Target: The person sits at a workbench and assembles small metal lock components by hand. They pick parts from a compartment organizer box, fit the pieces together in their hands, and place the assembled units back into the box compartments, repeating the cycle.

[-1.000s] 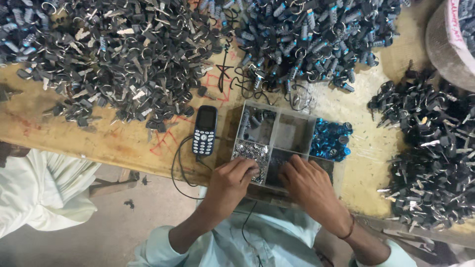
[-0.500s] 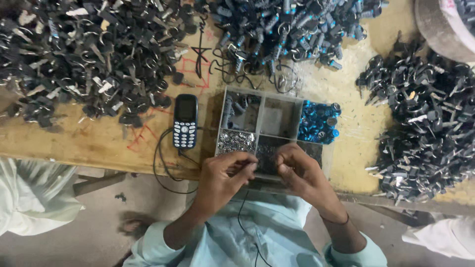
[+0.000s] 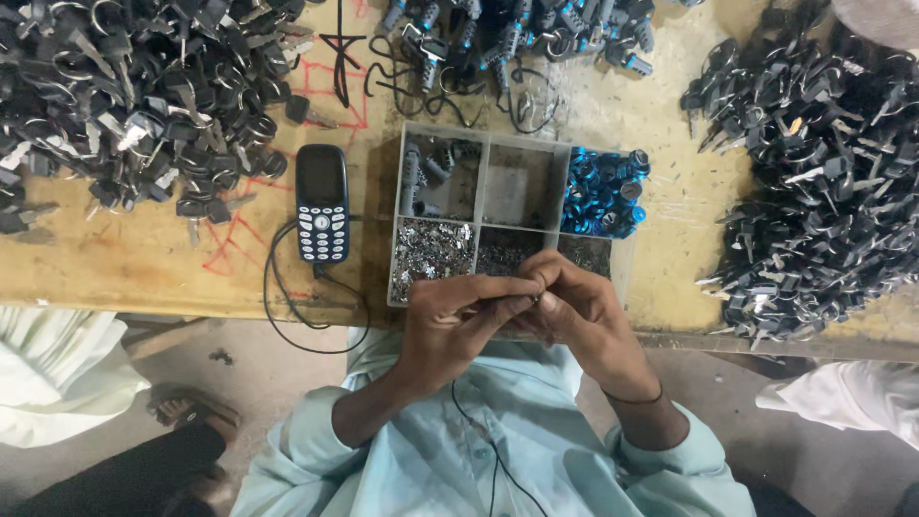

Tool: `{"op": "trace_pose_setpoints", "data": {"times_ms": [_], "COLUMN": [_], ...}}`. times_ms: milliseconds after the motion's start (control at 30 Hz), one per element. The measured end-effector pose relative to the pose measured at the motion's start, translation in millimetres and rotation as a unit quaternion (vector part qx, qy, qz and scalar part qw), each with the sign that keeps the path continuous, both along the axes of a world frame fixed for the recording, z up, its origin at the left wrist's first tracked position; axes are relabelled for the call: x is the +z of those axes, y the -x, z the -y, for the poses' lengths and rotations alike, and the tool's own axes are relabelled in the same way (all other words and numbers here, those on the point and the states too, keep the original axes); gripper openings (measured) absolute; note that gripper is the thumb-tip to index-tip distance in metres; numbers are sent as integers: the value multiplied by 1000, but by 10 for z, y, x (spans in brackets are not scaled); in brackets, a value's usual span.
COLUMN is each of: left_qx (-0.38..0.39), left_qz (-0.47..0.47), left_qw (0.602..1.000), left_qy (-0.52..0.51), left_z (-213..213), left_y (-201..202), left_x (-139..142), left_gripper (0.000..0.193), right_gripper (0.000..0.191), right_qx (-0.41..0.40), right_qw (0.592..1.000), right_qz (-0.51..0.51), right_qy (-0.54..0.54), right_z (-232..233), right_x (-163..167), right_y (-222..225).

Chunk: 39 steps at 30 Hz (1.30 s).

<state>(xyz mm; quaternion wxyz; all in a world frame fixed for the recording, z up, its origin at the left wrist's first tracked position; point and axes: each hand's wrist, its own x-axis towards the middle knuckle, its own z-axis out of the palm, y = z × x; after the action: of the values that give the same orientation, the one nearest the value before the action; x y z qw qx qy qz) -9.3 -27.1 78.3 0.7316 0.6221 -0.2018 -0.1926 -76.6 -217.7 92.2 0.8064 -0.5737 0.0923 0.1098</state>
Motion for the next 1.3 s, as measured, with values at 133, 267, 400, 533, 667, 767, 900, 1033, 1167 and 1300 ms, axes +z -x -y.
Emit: {"op": "trace_pose_setpoints", "data": {"times_ms": [133, 267, 400, 533, 667, 767, 900, 1033, 1167, 1300], "left_qx": [38, 16, -60, -54, -47, -55, -49, -47, -47, -58], "left_qz": [73, 125, -96, -113, -68, -61, -72, -49, -6, -128], "left_qw": [995, 988, 992, 991, 995, 993, 992, 994, 995, 990], "left_qy": [-57, -93, -61, -57, -62, -87, -92, -88, -84, -31], "left_z": [4, -33, -44, -78, -33, -17, -19, -44, 22, 171], "left_y": [20, -21, -122, -112, -85, -73, -60, -26, 75, 194], "left_x": [81, 104, -3, -108, -166, -160, -128, -102, -106, -148], "left_gripper": [18, 12, 10, 9, 10, 8, 9, 10, 11, 12], "right_gripper": [13, 15, 14, 13, 15, 17, 14, 12, 8, 12], "right_qx": [-3, -21, 14, 87, 113, 115, 63, 26, -99, -129], "right_qw": [990, 992, 993, 697, 690, 712, 714, 797, 959, 937], "right_qz": [89, 65, -110, 86, 78, 71, 71, 43, -28, 88], "right_qy": [110, 104, 48, 706, 710, 689, 694, 602, 263, 312], "right_z": [-12, 28, 167, 320, 383, 360, 340, 427, 362, -24], "right_x": [-30, -43, 27, 150, 123, 74, 22, 86, 193, 141], "right_y": [19, -27, -61, 0, -27, 1, 80, 151, 198, 260]}}
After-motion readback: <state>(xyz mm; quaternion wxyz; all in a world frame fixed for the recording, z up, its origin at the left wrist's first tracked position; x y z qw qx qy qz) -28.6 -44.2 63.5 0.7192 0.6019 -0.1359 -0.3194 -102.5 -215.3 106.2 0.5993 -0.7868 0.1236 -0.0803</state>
